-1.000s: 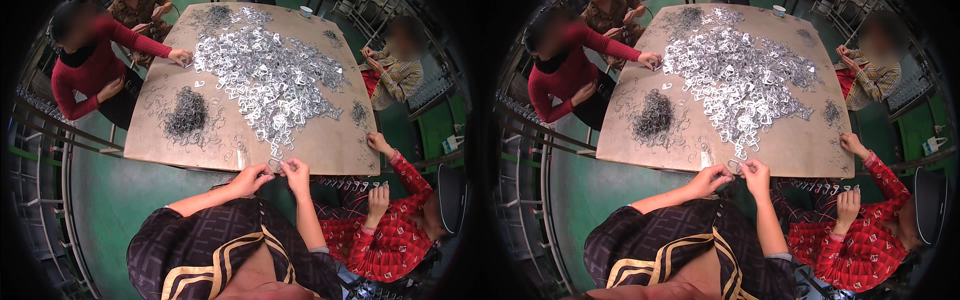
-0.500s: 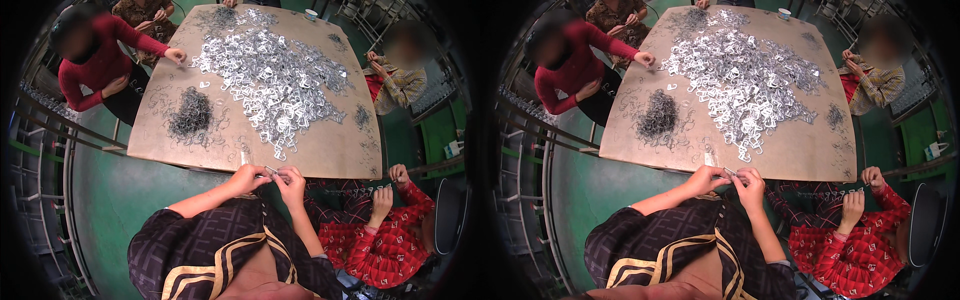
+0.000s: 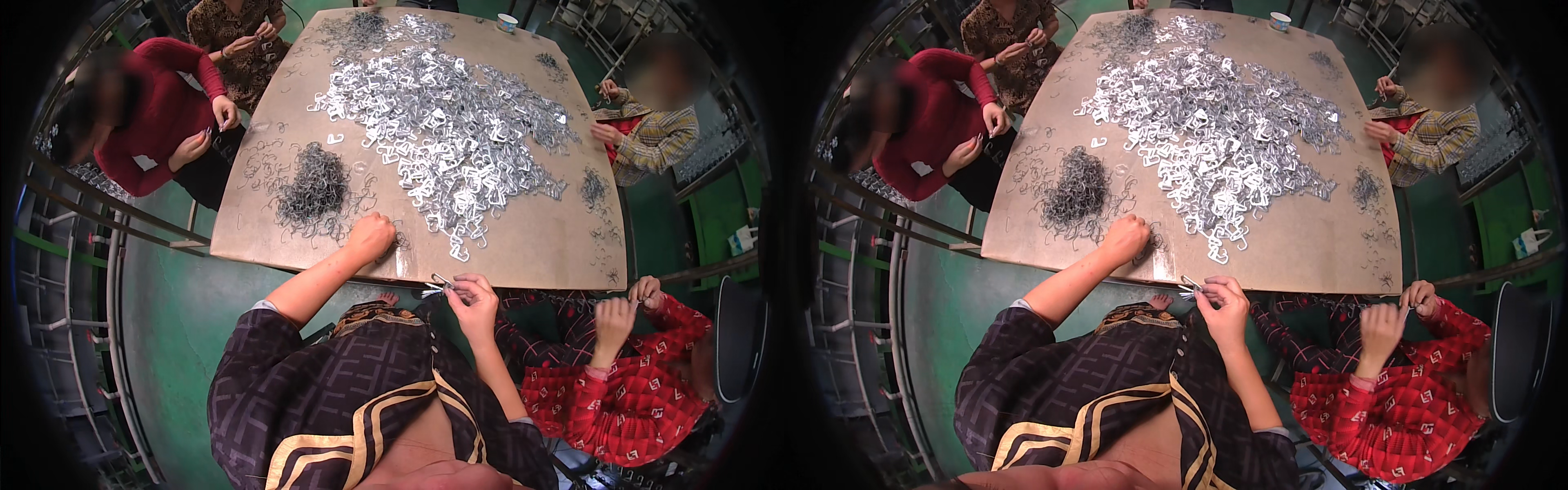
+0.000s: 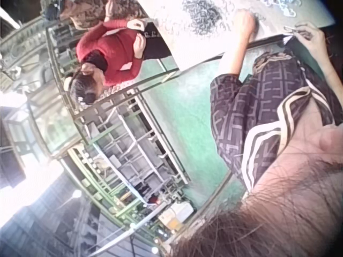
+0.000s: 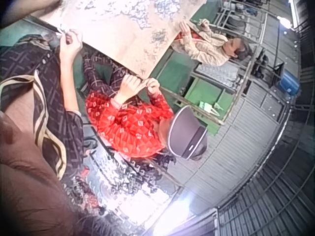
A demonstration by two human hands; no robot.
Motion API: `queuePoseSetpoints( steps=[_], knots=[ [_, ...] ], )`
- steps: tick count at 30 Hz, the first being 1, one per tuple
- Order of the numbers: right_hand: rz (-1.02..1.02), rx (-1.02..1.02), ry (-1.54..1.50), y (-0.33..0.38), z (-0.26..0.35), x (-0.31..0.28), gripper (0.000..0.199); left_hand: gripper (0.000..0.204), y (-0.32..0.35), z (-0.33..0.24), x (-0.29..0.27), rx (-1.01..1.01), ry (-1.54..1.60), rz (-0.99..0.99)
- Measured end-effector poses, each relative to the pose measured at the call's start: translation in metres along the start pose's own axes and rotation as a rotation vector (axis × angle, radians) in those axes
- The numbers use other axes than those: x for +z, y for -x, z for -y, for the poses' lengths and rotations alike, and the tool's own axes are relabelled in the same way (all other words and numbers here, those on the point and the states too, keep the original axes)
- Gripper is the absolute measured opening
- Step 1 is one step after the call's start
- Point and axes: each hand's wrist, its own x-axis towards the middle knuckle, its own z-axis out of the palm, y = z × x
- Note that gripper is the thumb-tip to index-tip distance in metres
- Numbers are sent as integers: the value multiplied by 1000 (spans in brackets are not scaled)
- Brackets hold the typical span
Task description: The person assembles small metal hooks by hand at a table with other workers, then moves to a rack to hang the finished hooks. They handle the hooks individually, connecting parts and placing them on a vertical rack.
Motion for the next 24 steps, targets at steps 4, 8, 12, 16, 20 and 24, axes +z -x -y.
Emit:
queuePoseSetpoints(
  steps=[4,8,12,16,20,24],
  knots=[
    [-18,-2,6,3,-2,-1,11,14,-7,-1,-11,-74,155,-34],
    [-45,17,2,3,-4,-3,11,10,-4,-28,-53,-282,1008,103],
    [-42,20,13,3,-3,-1,12,10,17,-76,-88,15,1323,-34],
    [-31,9,39,4,7,2,13,11,26,-92,-80,17,1316,-48],
    [1,-22,80,3,11,2,13,12,30,-101,-71,-48,1371,-85],
    [41,-72,27,2,10,-1,10,9,30,-106,-65,-34,1453,-73]
  ],
)
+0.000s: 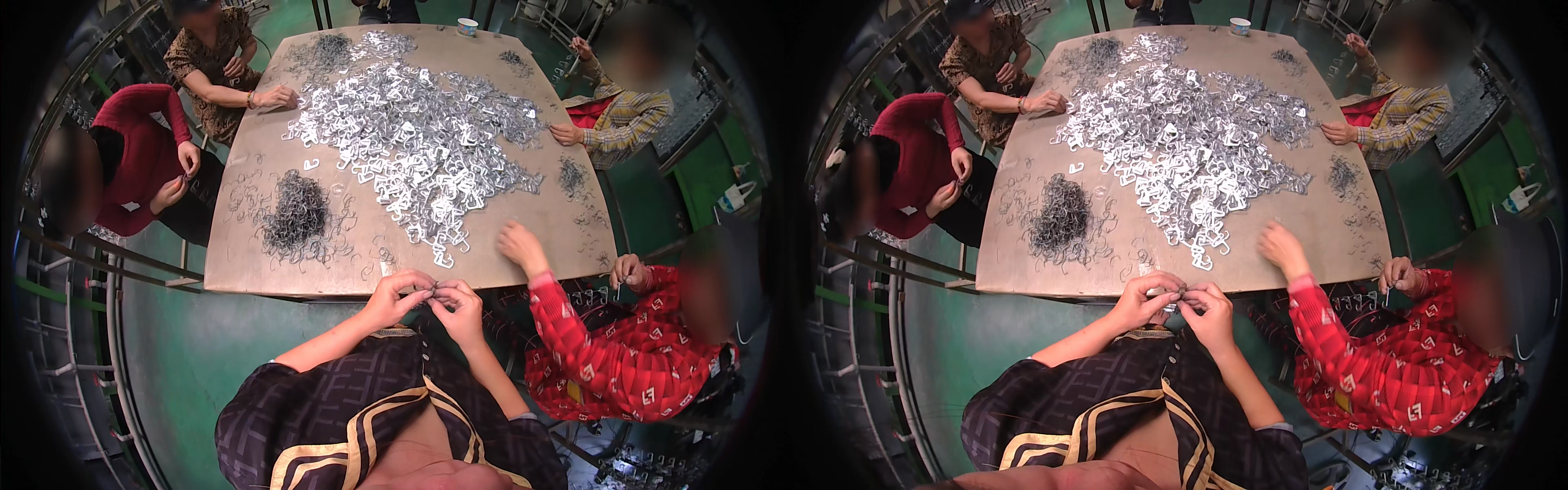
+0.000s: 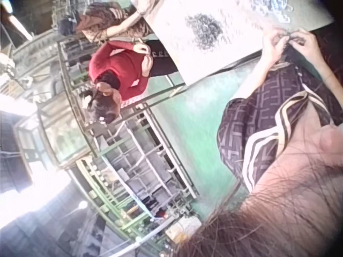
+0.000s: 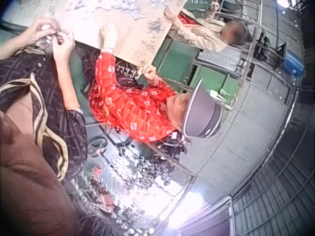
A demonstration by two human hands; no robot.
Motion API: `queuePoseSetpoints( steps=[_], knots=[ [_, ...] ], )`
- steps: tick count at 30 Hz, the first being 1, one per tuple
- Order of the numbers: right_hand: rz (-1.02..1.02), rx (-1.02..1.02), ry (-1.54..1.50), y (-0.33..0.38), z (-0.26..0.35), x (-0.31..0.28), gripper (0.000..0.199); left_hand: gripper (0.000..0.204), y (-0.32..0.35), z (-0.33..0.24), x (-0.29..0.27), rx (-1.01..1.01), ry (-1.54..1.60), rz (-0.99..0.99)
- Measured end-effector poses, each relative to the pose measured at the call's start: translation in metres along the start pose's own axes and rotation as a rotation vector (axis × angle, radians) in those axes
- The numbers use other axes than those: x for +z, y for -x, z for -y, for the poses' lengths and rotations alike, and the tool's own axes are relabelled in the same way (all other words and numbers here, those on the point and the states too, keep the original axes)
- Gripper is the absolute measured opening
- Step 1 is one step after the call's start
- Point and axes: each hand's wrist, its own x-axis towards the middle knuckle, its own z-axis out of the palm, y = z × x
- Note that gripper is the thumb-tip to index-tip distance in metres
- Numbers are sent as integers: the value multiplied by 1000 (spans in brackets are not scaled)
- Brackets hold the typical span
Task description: The person assembles small metal hooks by hand at a table with other workers, then moves to a rack to hang the finished hooks. They handle the hooks individually, connecting parts and placing them on a vertical rack.
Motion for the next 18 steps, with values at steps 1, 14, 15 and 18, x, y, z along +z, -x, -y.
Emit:
queuePoseSetpoints(
  steps=[1,14,15,18],
  knots=[
    [5,-22,-31,-1,-1,-1,10,9,1,-1,1,8,-4,-5],
    [-173,242,475,-79,-99,-37,26,10,3,-13,9,310,-223,58],
    [-193,197,536,-85,-107,-35,29,10,2,-14,10,317,-228,65],
    [-262,103,700,-99,-118,-23,37,10,2,-16,11,317,-238,68]
  ],
)
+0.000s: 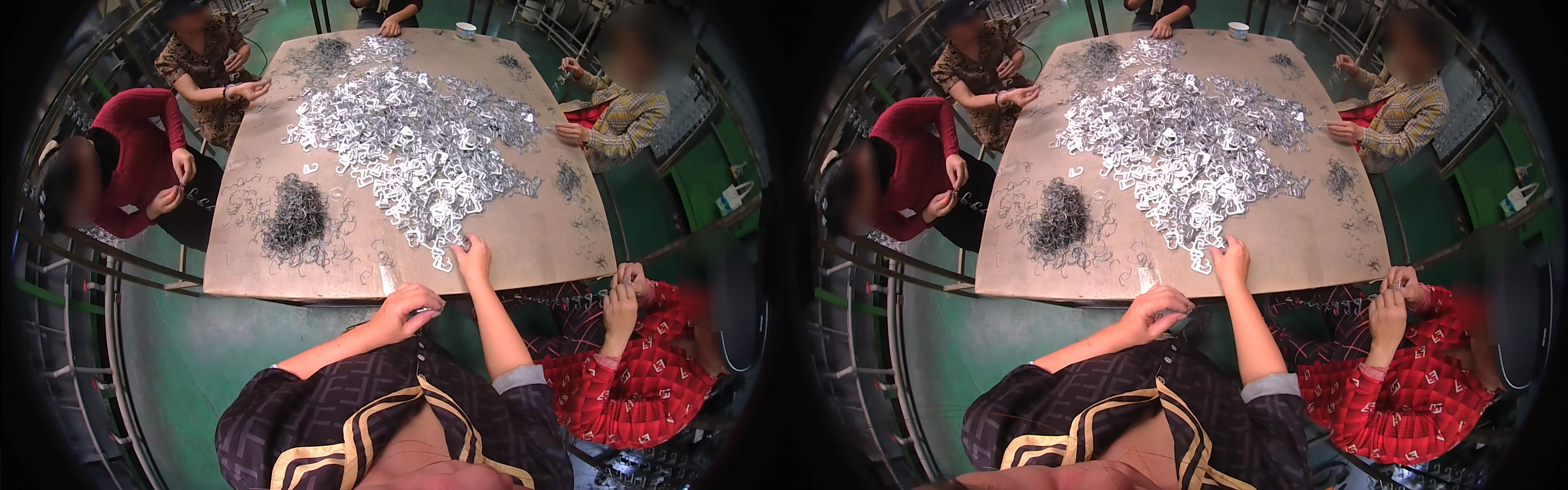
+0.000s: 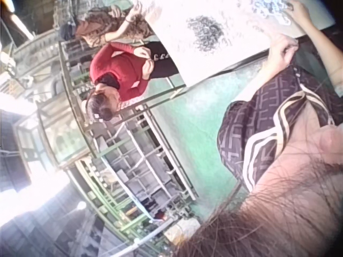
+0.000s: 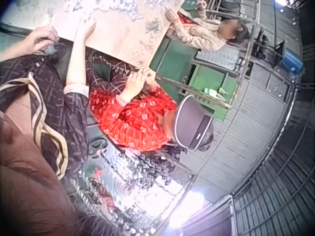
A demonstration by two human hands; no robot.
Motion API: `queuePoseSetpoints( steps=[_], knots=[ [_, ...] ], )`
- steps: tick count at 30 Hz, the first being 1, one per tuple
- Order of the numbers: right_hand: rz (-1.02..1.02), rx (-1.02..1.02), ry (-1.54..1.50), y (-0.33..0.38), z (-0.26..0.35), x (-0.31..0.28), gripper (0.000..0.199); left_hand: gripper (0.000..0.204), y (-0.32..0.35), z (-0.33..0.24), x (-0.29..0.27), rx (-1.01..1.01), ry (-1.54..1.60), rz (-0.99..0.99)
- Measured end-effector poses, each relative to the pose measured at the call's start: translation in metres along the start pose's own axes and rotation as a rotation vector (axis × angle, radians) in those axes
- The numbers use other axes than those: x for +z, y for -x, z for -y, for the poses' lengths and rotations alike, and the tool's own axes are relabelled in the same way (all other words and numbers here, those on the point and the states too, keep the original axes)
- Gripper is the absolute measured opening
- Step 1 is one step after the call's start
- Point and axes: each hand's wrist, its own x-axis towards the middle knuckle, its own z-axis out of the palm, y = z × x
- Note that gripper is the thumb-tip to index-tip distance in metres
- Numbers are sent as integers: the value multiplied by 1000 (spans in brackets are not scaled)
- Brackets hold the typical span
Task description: The person assembles small metal hooks by hand at a table with other workers, then moves to a rack to hang the finished hooks. They handle the hooks individually, connecting parts and placing them on a vertical rack.
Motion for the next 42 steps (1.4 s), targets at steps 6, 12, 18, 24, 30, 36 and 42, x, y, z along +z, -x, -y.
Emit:
queuePoseSetpoints(
  steps=[6,12,18,24,30,36,42],
  knots=[
    [99,28,82,-6,9,-2,35,10,3,3,2,-14,2,-3],
    [156,244,-274,9,21,-46,20,11,1,6,4,-37,-3,-8],
    [302,520,-1044,51,58,-86,12,12,-1,9,15,-118,23,-84],
    [339,514,-1199,78,76,-97,10,11,-2,10,20,-192,26,-124],
    [298,444,-1107,87,84,-100,7,11,4,9,20,-218,-30,-111],
    [162,208,-1009,91,89,-107,5,12,10,46,-18,-237,-370,-212],
    [103,124,-893,97,85,-112,6,9,21,108,-60,-331,-1102,107]
  ],
)
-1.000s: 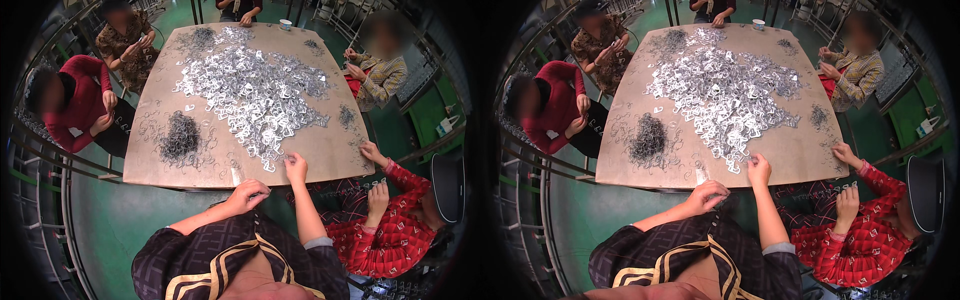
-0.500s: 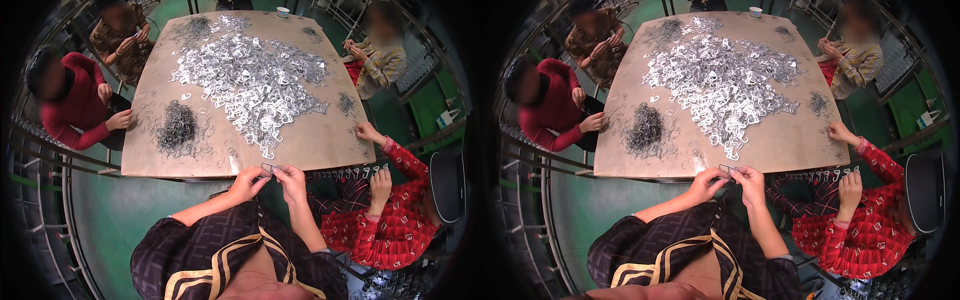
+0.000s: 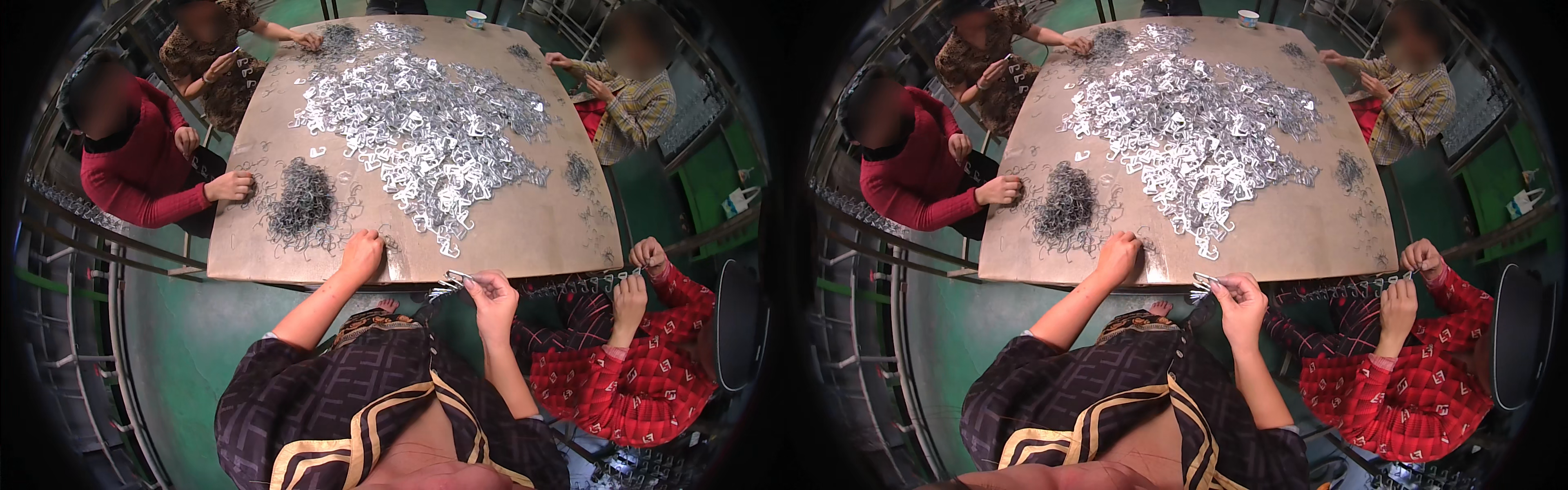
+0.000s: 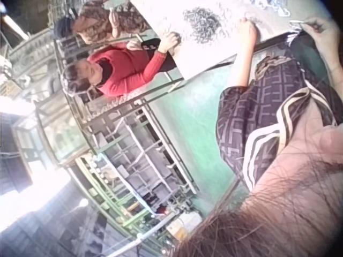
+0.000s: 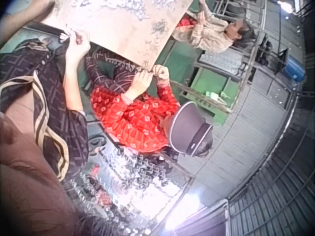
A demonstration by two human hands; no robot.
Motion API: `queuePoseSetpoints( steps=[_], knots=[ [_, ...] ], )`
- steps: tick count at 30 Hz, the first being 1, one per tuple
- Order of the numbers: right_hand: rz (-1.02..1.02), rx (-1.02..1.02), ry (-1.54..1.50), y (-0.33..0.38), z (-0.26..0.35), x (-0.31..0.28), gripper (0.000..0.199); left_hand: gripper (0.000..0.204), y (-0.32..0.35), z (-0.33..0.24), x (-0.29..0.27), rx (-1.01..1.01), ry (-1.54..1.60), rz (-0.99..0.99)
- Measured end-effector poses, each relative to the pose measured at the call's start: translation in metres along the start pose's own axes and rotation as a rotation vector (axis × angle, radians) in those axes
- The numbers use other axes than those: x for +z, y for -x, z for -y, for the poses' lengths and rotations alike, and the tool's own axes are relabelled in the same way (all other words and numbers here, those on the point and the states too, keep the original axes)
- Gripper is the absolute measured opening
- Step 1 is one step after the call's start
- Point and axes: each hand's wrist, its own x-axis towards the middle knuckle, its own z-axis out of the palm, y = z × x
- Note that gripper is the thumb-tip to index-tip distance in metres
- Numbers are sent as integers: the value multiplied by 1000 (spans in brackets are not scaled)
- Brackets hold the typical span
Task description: The person assembles small metal hooks by hand at a table with other workers, then moves to a rack to hang the finished hooks. They handle the hooks individually, connecting parts and placing them on a vertical rack.
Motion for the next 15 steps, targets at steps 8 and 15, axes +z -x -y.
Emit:
queuePoseSetpoints(
  steps=[8,15],
  knots=[
    [-18,-33,54,2,-2,-2,6,10,-26,7,-15,-134,106,160],
    [-50,-48,115,7,-7,-3,8,13,-30,1,-54,-351,709,340]
  ],
)
